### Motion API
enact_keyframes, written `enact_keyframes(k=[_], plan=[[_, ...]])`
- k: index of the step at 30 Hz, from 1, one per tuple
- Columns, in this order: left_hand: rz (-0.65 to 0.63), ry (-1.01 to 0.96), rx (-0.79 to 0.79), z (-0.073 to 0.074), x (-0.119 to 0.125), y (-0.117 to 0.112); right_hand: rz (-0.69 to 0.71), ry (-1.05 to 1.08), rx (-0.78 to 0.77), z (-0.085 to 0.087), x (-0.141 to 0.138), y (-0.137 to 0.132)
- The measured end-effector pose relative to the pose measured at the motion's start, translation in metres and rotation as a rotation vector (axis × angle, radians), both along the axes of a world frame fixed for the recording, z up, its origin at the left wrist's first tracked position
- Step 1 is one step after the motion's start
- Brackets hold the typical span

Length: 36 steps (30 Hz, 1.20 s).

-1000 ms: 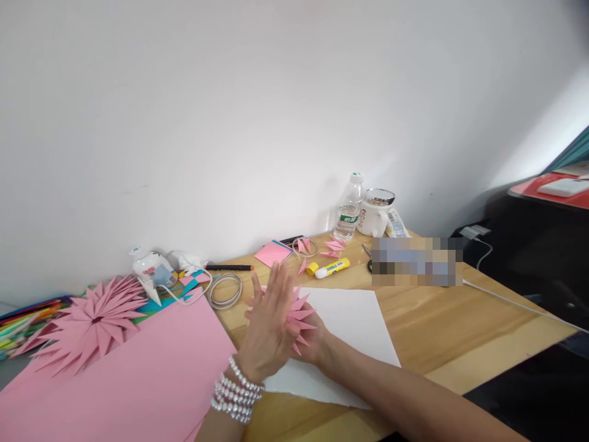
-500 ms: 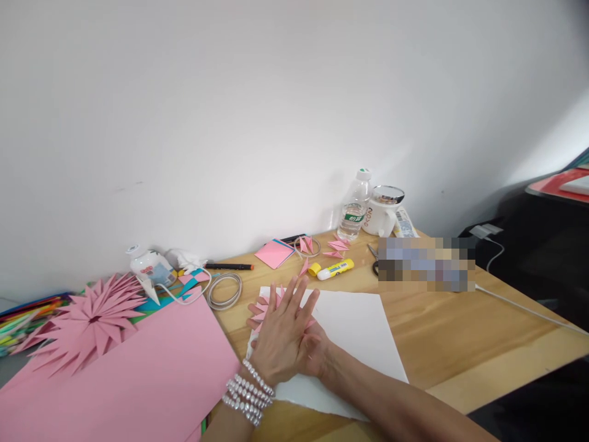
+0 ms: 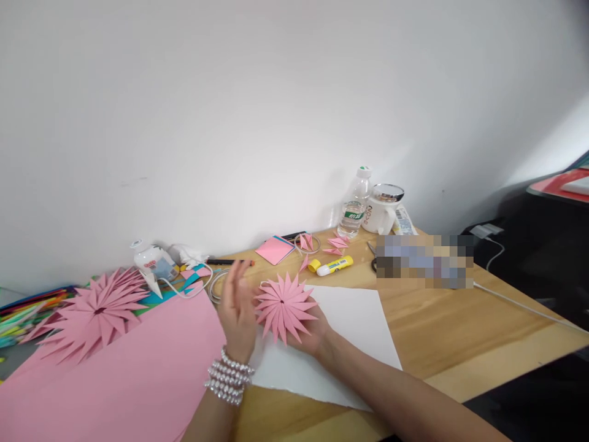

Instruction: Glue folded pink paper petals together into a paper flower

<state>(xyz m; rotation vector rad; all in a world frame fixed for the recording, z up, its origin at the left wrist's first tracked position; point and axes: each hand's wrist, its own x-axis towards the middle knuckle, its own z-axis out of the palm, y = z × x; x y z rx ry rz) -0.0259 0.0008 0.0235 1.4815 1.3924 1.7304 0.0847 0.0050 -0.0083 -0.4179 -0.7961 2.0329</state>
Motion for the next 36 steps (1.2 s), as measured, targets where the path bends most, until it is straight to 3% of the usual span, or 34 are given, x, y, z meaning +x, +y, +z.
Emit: enact_keyframes(k=[2,3,7,10,16,18,20,22,24,27,36], plan=[[0.137,-0.239,-0.150,0.004,-0.006,0.008,0.016,0.065,-0.044,0.005,0.006,0.002],[0.091,-0.381,-0.302,0.005,-0.008,0.011,0.015,0.097,-0.067,0.008,0.009,0.002],[-0.333,-0.705,-0.771,0.000,-0.010,0.016,-0.051,0.100,-0.110,0.021,0.016,0.005],[-0.545,-0.841,-0.907,-0.007,-0.009,0.014,-0.108,0.055,-0.129,0.027,0.019,0.009],[-0.655,-0.779,-0.876,-0.013,-0.010,0.011,-0.410,-0.055,-0.265,0.021,0.040,0.027],[-0.674,-0.736,-0.849,-0.012,-0.010,0.011,-0.417,-0.139,-0.328,0.019,0.051,0.031],[-0.611,-0.733,-0.757,-0.011,-0.010,0.011,-0.331,-0.228,-0.364,0.018,0.062,0.033],[-0.515,-0.737,-0.657,-0.010,-0.009,0.011,-0.204,-0.295,-0.295,0.016,0.068,0.032],[-0.444,-0.721,-0.589,-0.009,-0.007,0.011,-0.165,-0.346,-0.144,0.012,0.068,0.030],[-0.386,-0.709,-0.573,-0.008,-0.006,0.011,-0.237,-0.406,-0.004,0.006,0.061,0.026],[-0.345,-0.665,-0.613,-0.014,-0.006,0.011,-0.332,-0.550,0.112,-0.004,0.051,0.025]])
